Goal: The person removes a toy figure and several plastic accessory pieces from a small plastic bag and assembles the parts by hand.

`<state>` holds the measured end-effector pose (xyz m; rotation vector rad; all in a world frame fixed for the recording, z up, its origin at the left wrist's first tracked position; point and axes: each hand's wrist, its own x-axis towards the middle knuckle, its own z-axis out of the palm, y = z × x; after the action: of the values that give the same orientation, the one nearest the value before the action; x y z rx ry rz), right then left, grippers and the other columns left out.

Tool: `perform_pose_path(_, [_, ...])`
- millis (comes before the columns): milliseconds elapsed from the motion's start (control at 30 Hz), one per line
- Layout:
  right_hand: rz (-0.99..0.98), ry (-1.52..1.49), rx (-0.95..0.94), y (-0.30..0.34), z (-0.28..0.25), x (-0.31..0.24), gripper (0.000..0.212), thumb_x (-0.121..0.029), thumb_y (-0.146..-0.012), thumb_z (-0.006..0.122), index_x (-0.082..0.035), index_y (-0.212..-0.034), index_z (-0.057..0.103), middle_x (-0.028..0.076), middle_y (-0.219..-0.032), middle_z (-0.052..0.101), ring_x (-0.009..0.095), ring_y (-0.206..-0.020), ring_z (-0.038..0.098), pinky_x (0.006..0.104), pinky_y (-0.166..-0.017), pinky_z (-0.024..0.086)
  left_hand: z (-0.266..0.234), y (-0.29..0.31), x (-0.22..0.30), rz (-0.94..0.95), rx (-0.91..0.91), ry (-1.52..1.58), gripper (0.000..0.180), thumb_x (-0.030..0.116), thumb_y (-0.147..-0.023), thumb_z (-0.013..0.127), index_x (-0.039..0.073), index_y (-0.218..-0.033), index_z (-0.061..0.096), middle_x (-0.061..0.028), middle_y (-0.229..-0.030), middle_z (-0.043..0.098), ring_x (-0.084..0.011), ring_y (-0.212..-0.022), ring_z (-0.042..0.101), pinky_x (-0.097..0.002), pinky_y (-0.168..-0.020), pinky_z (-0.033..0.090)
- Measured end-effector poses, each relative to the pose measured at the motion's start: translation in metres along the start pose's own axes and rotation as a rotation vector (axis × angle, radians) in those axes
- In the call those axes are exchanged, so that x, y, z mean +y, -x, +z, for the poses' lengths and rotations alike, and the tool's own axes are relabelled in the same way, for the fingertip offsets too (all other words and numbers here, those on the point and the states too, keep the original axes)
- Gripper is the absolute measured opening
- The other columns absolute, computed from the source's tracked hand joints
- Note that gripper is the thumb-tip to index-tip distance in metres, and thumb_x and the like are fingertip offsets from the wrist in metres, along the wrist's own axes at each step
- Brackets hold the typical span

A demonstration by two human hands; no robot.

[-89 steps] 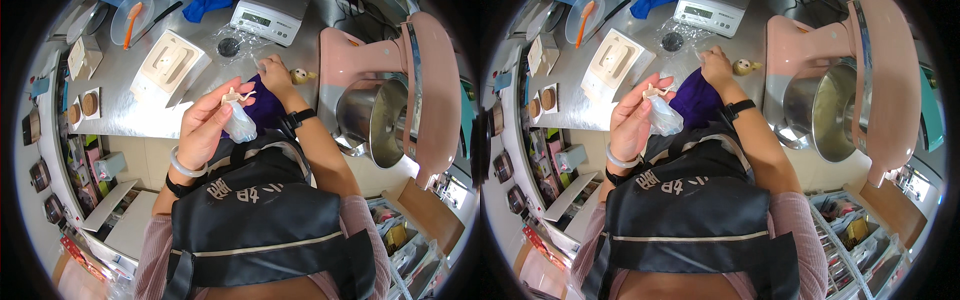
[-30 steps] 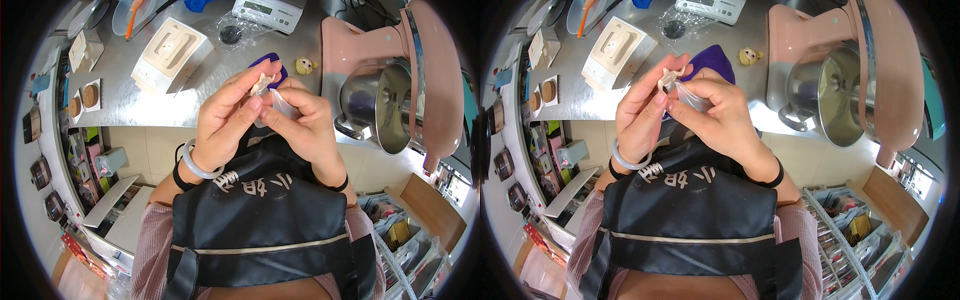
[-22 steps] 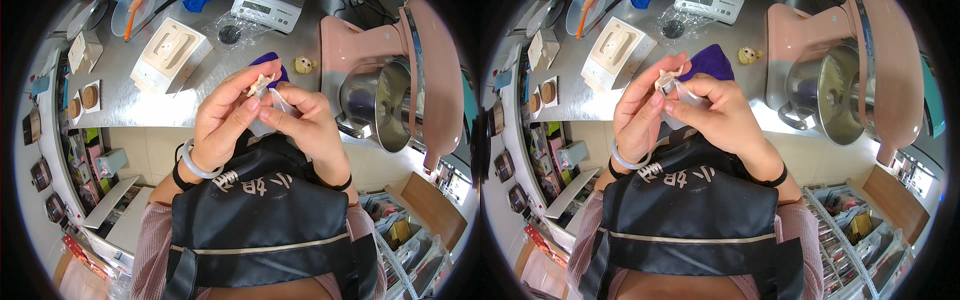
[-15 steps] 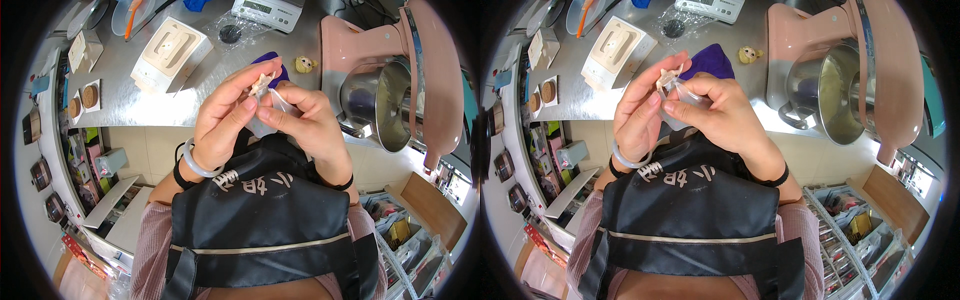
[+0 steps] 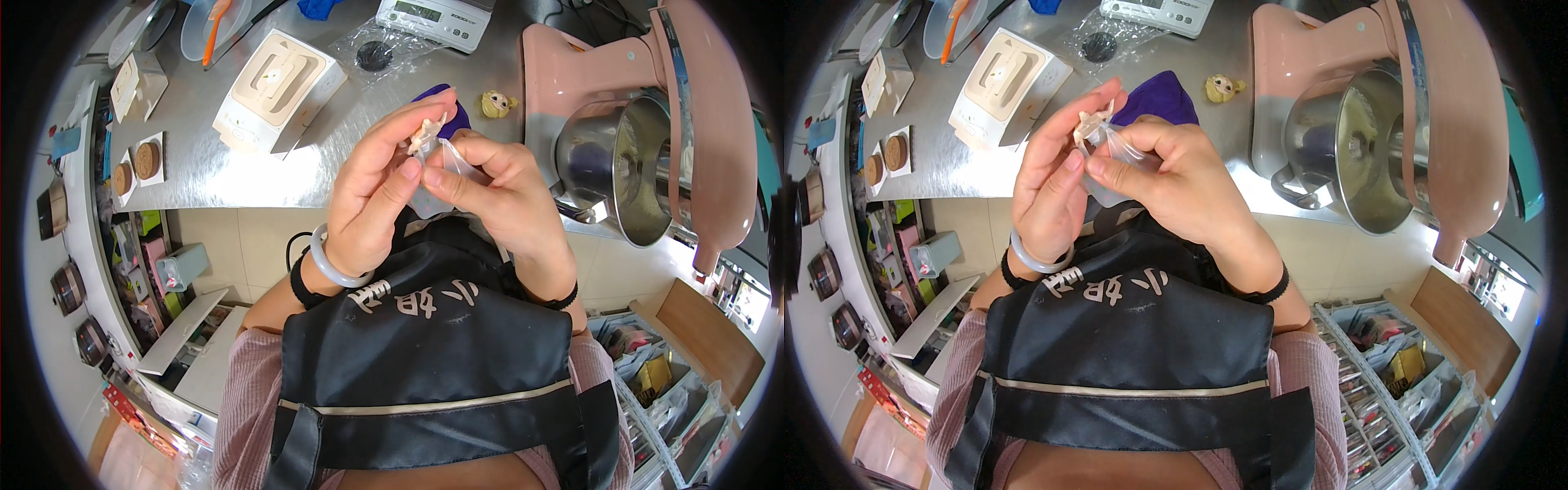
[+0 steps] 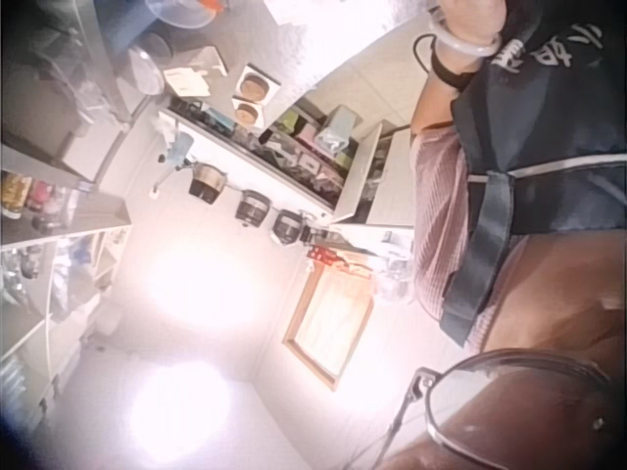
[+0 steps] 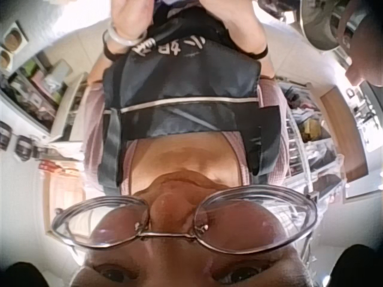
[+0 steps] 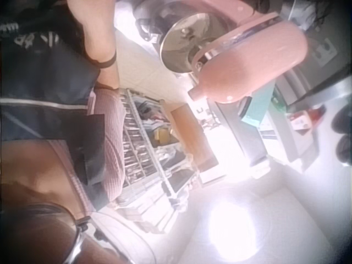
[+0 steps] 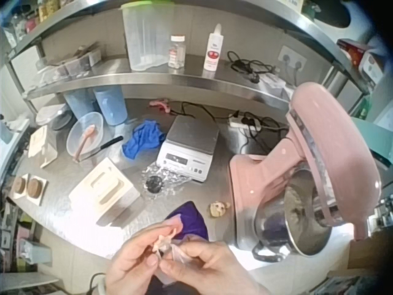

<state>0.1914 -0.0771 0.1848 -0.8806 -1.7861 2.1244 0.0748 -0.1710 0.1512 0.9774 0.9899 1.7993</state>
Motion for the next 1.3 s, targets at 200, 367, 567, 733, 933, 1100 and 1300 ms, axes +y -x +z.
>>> perform_pose_path(200, [0.063,0.009,-0.035,-0.001,-0.004,-0.002,0.018,-0.016,-0.080,0.067,0.001,-0.084,0.065,-0.002,-0.062,0.053,0.003,-0.056,0.041,0.0205,-0.049,0.033,0.000,0.000,-0.002,0.029,-0.001,-0.019,0.042,0.014,-0.090,0.042,-0.004,-0.127,0.036,-0.0244,-0.135,0.034,-0.0328,-0.127,0.034,-0.0406,-0.105,0.025])
perform_pose_path(367, [0.071,-0.017,-0.079,-0.008,-0.006,-0.007,0.019,-0.016,-0.079,0.067,0.003,-0.082,0.065,-0.004,-0.057,0.050,0.003,-0.054,0.039,0.0203,-0.048,0.031,-0.002,-0.002,-0.005,0.143,0.013,-0.091,0.037,0.012,-0.092,0.041,-0.003,-0.125,0.038,-0.0233,-0.134,0.036,-0.0273,-0.125,0.036,-0.0356,-0.102,0.028])
perform_pose_path(567, [0.070,-0.016,-0.084,-0.010,-0.001,-0.006,0.019,-0.017,-0.078,0.068,0.002,-0.079,0.065,-0.004,-0.056,0.048,0.003,-0.053,0.039,0.0210,-0.047,0.031,-0.003,-0.002,0.000,0.115,0.028,-0.025,0.035,0.013,-0.091,0.043,-0.003,-0.123,0.040,-0.0231,-0.133,0.037,-0.0268,-0.124,0.038,-0.0361,-0.102,0.029])
perform_pose_path(733, [0.015,0.023,-0.021,-0.006,0.004,-0.006,0.019,-0.017,-0.078,0.069,0.002,-0.078,0.064,-0.002,-0.056,0.050,0.004,-0.052,0.041,0.0219,-0.046,0.032,-0.005,-0.001,0.004,0.037,0.029,0.060,0.034,0.011,-0.090,0.046,-0.002,-0.121,0.042,-0.0221,-0.133,0.038,-0.0258,-0.123,0.039,-0.0360,-0.101,0.032])
perform_pose_path(933, [-0.042,0.064,-0.011,-0.004,0.004,-0.002,0.020,-0.017,-0.076,0.069,0.002,-0.078,0.064,0.001,-0.057,0.053,0.005,-0.051,0.045,0.0233,-0.045,0.035,-0.006,-0.001,0.007,-0.020,0.011,0.110,0.034,0.008,-0.089,0.043,-0.003,-0.122,0.041,-0.0265,-0.134,0.035,-0.0358,-0.125,0.036,-0.0435,-0.103,0.030])
perform_pose_path(1100, [-0.067,0.139,0.062,-0.005,0.008,-0.002,0.021,-0.017,-0.076,0.068,0.003,-0.073,0.063,0.005,-0.052,0.053,0.007,-0.047,0.046,0.0241,-0.043,0.035,-0.007,-0.001,0.002,-0.059,0.054,0.169,0.033,0.006,-0.090,0.041,-0.004,-0.121,0.042,-0.0253,-0.132,0.037,-0.0350,-0.123,0.039,-0.0428,-0.102,0.032])
perform_pose_path(1300, [0.009,0.302,0.106,-0.006,0.005,-0.006,0.026,-0.021,-0.072,0.069,0.004,-0.068,0.062,0.007,-0.048,0.050,0.009,-0.045,0.047,0.0259,-0.043,0.036,0.000,-0.001,0.002,-0.162,0.171,0.297,0.030,0.003,-0.091,0.040,-0.003,-0.121,0.043,-0.0220,-0.127,0.045,-0.0282,-0.117,0.047,-0.0368,-0.098,0.038])
